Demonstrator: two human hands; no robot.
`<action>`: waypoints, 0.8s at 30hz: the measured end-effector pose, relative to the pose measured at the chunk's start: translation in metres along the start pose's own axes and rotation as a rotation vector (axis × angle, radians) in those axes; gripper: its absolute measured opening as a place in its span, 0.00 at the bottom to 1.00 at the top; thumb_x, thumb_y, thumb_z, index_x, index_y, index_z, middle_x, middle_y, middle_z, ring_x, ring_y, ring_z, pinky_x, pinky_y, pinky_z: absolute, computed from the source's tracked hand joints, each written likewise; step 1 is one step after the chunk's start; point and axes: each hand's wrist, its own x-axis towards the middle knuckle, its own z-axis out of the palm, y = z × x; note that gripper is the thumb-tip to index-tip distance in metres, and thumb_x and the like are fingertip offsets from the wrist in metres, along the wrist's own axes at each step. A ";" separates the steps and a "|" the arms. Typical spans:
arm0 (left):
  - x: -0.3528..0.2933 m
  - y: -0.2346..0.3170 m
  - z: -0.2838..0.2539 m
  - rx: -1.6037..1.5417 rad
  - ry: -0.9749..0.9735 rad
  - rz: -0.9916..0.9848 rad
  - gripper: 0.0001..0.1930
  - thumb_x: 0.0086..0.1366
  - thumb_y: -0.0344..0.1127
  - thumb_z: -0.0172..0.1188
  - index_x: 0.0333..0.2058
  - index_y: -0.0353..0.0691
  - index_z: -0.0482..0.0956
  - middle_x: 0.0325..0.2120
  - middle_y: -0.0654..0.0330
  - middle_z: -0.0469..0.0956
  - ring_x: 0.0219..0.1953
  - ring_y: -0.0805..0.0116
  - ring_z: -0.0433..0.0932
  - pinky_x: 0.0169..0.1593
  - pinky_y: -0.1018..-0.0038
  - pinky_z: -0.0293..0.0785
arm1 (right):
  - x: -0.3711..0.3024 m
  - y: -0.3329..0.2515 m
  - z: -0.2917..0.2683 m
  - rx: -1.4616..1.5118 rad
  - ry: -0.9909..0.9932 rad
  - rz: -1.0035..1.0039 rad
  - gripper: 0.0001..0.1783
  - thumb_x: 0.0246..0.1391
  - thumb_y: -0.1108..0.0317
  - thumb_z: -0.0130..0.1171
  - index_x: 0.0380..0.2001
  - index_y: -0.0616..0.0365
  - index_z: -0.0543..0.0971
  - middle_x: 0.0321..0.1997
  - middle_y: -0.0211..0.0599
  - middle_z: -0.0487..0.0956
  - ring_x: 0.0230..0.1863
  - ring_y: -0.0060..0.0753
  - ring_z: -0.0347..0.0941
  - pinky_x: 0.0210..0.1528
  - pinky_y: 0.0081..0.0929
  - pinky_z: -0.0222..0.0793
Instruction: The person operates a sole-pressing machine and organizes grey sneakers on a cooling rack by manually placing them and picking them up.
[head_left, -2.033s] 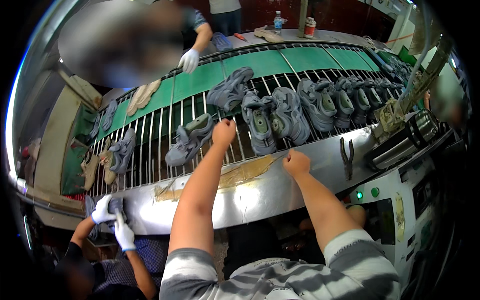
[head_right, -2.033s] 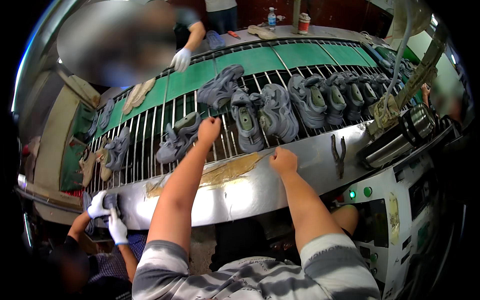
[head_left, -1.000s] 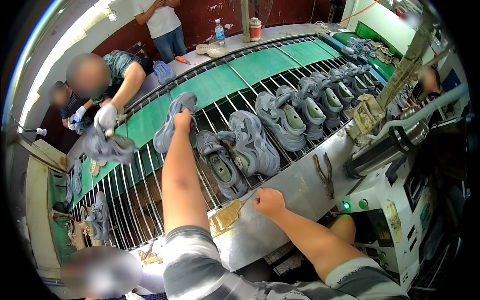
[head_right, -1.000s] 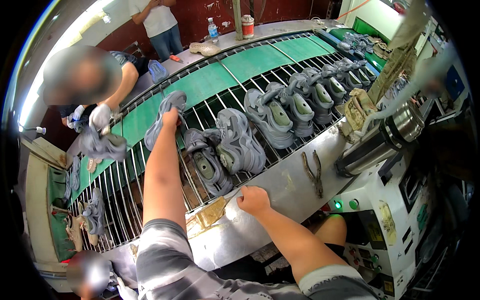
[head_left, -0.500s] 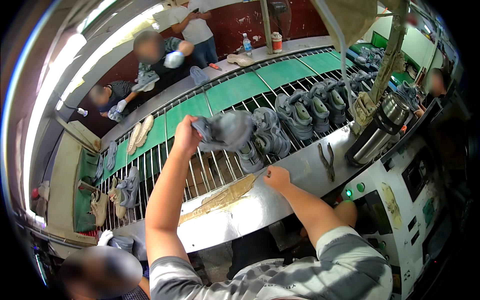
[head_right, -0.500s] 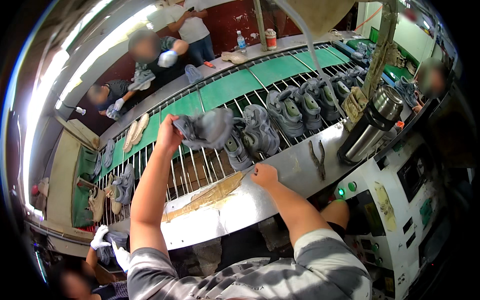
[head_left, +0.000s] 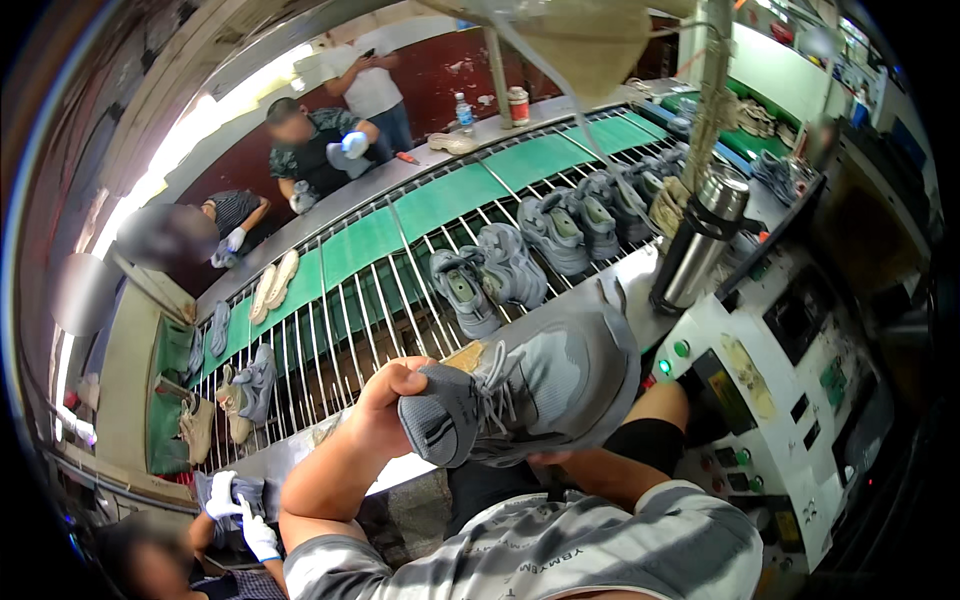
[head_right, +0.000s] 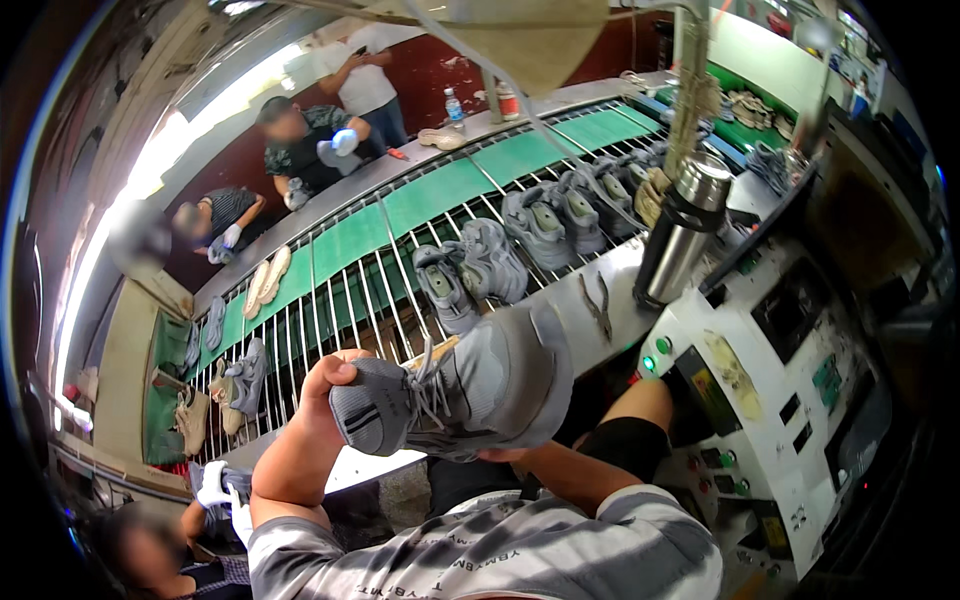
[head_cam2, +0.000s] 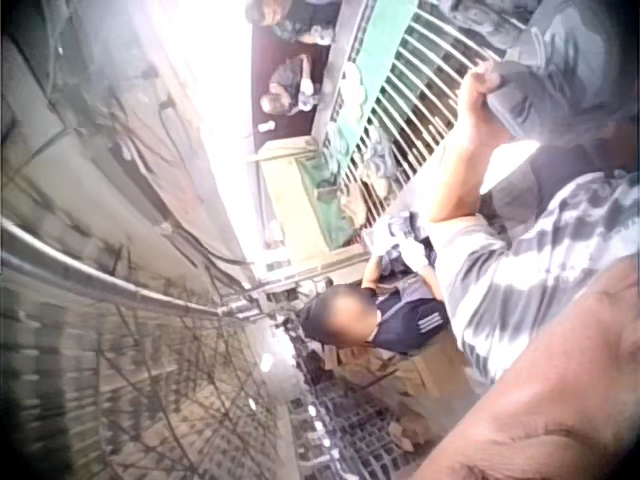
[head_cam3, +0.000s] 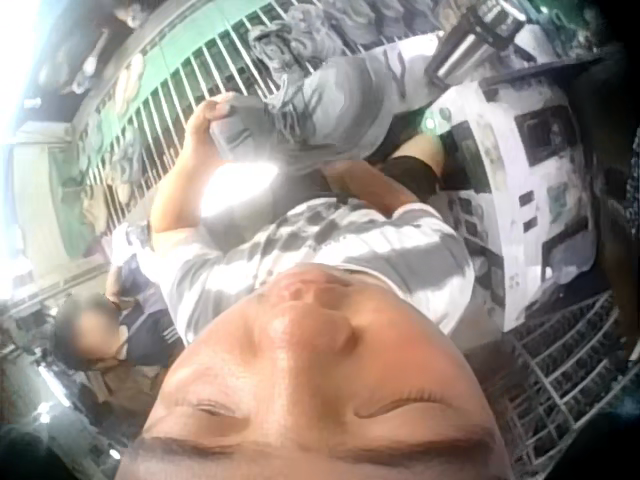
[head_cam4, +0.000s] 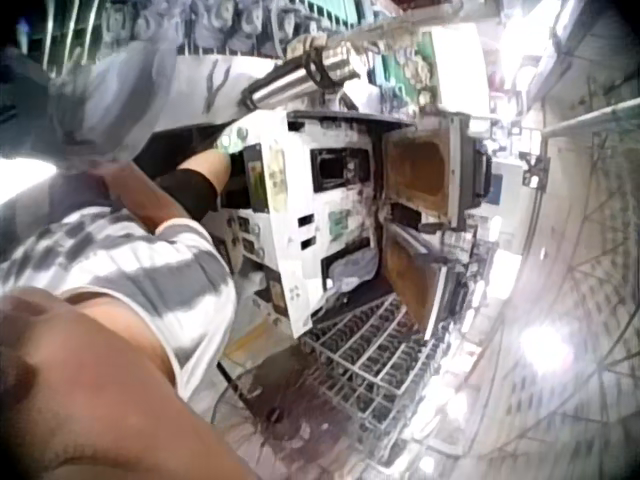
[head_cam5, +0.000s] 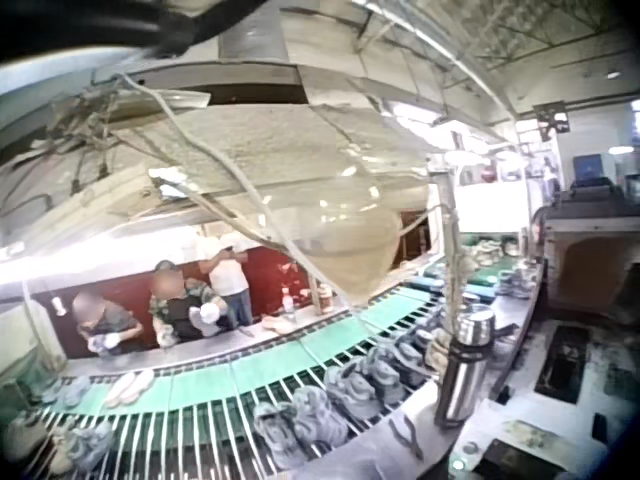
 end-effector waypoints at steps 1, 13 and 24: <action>0.003 -0.003 0.005 0.019 -0.007 0.018 0.17 0.57 0.37 0.48 0.36 0.27 0.76 0.34 0.46 0.80 0.35 0.56 0.80 0.42 0.64 0.77 | 0.004 -0.005 -0.013 0.088 0.040 0.055 0.30 0.46 0.52 0.65 0.50 0.55 0.73 0.38 0.40 0.78 0.40 0.43 0.76 0.45 0.38 0.71; 0.129 -0.248 -0.295 1.409 0.787 0.432 0.15 0.58 0.39 0.54 0.16 0.38 0.69 0.11 0.59 0.70 0.17 0.60 0.71 0.24 0.66 0.67 | -0.142 -0.076 -0.236 1.079 0.618 0.361 0.36 0.47 0.54 0.63 0.57 0.58 0.68 0.47 0.40 0.76 0.47 0.43 0.74 0.52 0.38 0.69; 0.131 -0.298 -0.263 1.920 0.778 0.234 0.16 0.54 0.44 0.55 0.14 0.40 0.74 0.17 0.50 0.76 0.22 0.47 0.75 0.27 0.56 0.69 | -0.151 -0.251 -0.506 -0.383 1.409 0.232 0.43 0.40 0.53 0.62 0.62 0.58 0.66 0.55 0.41 0.74 0.52 0.41 0.73 0.55 0.35 0.67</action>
